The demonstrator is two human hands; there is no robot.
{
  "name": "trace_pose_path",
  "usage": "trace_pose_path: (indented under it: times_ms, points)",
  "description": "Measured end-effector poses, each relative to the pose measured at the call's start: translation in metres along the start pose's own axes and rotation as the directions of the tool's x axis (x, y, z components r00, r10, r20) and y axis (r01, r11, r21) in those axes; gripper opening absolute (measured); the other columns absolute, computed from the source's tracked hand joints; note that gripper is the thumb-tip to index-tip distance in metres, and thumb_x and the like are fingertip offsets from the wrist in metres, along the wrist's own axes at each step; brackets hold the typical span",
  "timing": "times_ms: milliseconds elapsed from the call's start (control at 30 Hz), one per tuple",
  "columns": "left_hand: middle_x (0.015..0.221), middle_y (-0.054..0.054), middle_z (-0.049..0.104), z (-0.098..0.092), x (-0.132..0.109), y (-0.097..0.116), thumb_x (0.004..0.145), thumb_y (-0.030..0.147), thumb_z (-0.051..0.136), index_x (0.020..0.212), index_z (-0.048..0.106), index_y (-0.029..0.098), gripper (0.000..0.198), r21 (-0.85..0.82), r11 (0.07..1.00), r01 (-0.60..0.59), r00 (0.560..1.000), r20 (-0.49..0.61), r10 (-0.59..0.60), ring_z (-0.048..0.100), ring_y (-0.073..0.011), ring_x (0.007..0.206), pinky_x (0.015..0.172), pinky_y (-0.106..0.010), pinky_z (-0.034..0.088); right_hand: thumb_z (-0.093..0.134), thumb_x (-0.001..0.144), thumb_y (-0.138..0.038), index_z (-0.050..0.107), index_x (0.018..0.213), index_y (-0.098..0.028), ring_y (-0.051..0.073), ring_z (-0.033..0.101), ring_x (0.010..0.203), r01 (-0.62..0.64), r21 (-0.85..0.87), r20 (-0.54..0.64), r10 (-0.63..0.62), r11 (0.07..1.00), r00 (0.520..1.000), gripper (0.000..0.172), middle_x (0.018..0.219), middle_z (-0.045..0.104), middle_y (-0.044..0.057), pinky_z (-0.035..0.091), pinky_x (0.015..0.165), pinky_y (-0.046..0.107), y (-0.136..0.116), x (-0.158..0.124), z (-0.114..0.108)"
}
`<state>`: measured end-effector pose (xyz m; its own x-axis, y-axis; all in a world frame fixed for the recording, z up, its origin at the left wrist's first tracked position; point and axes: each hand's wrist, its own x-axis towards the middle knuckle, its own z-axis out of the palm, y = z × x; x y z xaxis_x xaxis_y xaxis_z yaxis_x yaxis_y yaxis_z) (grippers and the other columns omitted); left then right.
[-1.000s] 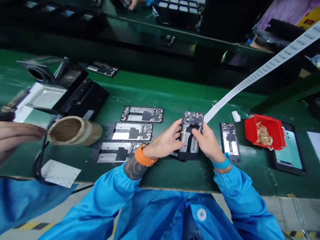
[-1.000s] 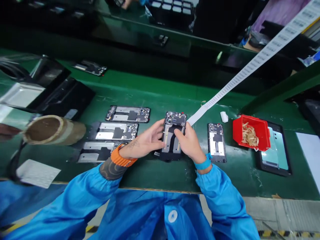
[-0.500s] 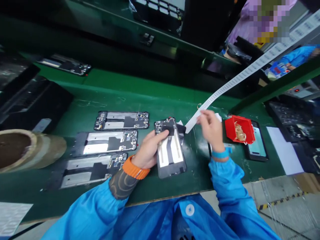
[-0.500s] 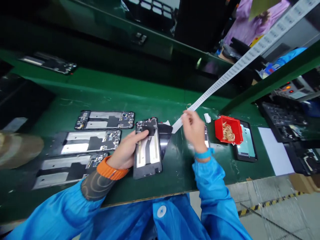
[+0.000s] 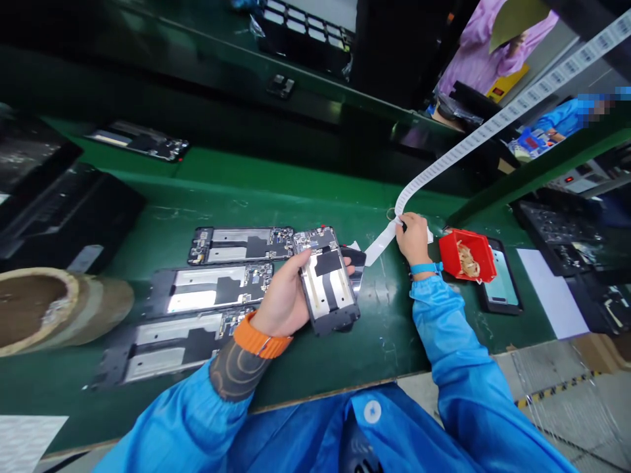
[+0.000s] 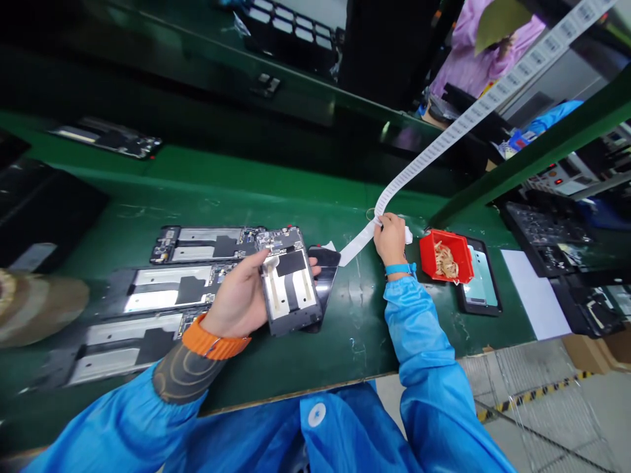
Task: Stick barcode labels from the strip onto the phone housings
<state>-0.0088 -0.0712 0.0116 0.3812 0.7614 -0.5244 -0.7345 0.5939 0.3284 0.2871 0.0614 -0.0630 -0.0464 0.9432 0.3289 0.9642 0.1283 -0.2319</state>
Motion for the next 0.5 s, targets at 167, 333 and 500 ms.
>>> trace_pose_path:
  times_ms: [167,333,500]
  points:
    - [0.115,-0.018,0.076,-0.0017,0.0019,-0.0011,0.099,0.039,0.047,0.113,0.072,0.008,0.042,0.024,1.0,-0.009,1.0,-0.02,0.009,0.074,-0.0312,0.104,0.086,-0.045,0.062,0.05,0.088,-0.016,0.066,0.12,-0.011,0.032,0.06,0.101,0.031,-0.044,0.011,-0.031,0.999,0.999,0.036,0.111,0.072,0.017,0.047,0.094,0.044,-0.0005,-0.0001,0.0003]
    - [0.111,-0.019,0.076,-0.0016,0.0032,-0.0012,0.101,0.047,0.04,0.11,0.073,0.008,0.052,0.018,0.999,-0.05,0.999,0.008,0.05,0.074,-0.0302,0.101,0.083,-0.043,0.061,0.049,0.088,-0.016,0.07,0.097,-0.015,0.031,0.059,0.103,0.093,-0.045,0.016,-0.092,0.995,0.996,0.023,0.107,0.072,0.017,0.046,0.096,0.044,-0.0013,0.0004,0.0019]
    - [0.105,-0.019,0.077,-0.0014,0.0034,-0.0002,0.103,0.055,0.03,0.107,0.073,0.007,0.065,-0.014,0.998,-0.054,0.997,0.045,0.055,0.075,-0.0286,0.097,0.086,-0.041,0.059,0.047,0.087,-0.017,0.068,0.097,-0.014,0.032,0.059,0.1,0.122,-0.038,-0.002,-0.122,0.992,0.993,0.024,0.102,0.071,0.019,0.045,0.093,0.046,-0.0019,-0.0012,0.0018]
